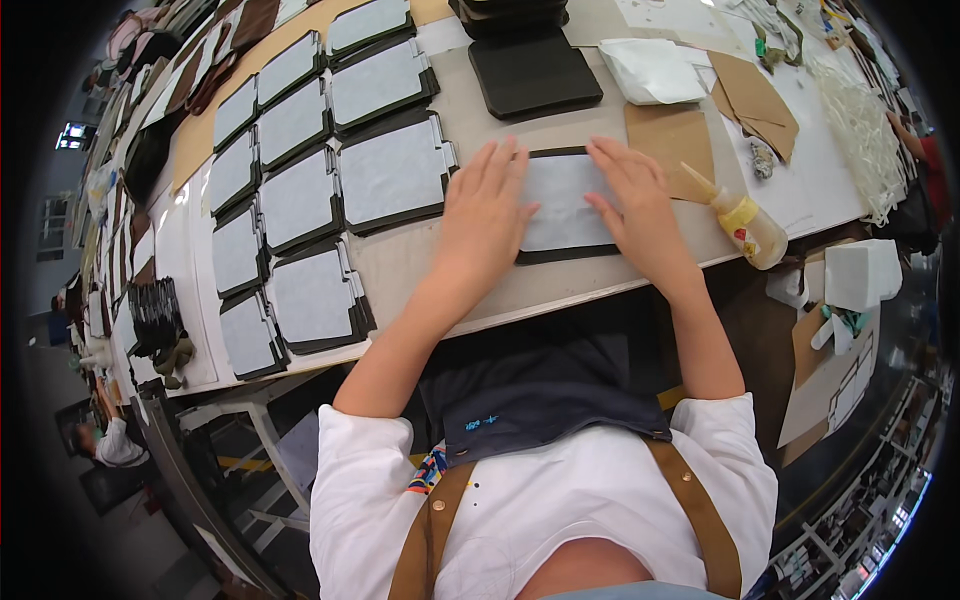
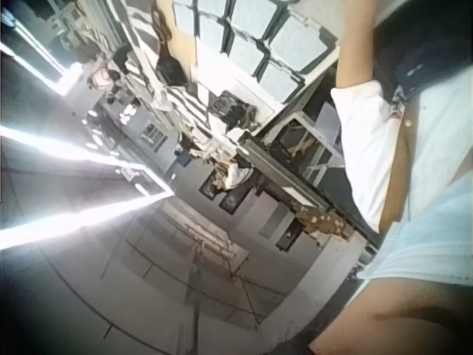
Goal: The person repeatedly applies glue from a squeeze bottle onto black rectangular pads, places a white square insert on top, presses it down, and stacks the finished unit. The process is repeated continuously throughout the clip.
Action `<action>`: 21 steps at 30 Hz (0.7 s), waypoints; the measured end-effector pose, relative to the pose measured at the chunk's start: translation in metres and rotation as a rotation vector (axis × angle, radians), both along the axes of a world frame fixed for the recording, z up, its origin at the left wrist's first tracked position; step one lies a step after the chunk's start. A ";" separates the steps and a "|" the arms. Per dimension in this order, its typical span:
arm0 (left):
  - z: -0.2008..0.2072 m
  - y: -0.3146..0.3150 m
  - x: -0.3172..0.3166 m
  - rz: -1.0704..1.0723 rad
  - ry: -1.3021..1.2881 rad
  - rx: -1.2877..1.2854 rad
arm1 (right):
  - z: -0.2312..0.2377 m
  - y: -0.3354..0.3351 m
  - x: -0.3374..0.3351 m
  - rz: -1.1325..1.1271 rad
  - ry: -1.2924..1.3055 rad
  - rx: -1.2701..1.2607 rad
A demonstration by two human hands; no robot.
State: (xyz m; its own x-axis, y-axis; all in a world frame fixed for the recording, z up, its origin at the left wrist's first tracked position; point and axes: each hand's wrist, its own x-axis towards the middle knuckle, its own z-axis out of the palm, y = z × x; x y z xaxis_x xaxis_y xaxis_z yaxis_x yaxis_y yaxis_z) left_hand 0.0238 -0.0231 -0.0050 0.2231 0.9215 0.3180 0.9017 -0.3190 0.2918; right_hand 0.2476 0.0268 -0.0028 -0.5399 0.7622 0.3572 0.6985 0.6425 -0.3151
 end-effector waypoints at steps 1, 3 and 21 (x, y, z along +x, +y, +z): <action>-0.005 0.001 0.005 -0.057 0.029 -0.015 | -0.001 -0.001 -0.004 0.073 -0.043 -0.021; -0.015 0.001 0.006 -0.111 0.093 -0.066 | -0.009 -0.003 -0.003 0.099 -0.128 -0.036; -0.008 -0.054 -0.021 -0.148 0.099 -0.122 | 0.005 -0.060 0.045 0.001 -0.242 -0.080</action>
State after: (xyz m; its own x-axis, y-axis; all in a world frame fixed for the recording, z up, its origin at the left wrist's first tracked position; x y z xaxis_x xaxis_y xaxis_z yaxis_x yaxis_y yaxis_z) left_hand 0.0032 -0.0774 -0.0135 0.3837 0.9065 0.1762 0.8738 -0.4181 0.2484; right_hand 0.2925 -0.0330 0.0025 -0.6034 0.7820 0.1560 0.7591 0.6232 -0.1880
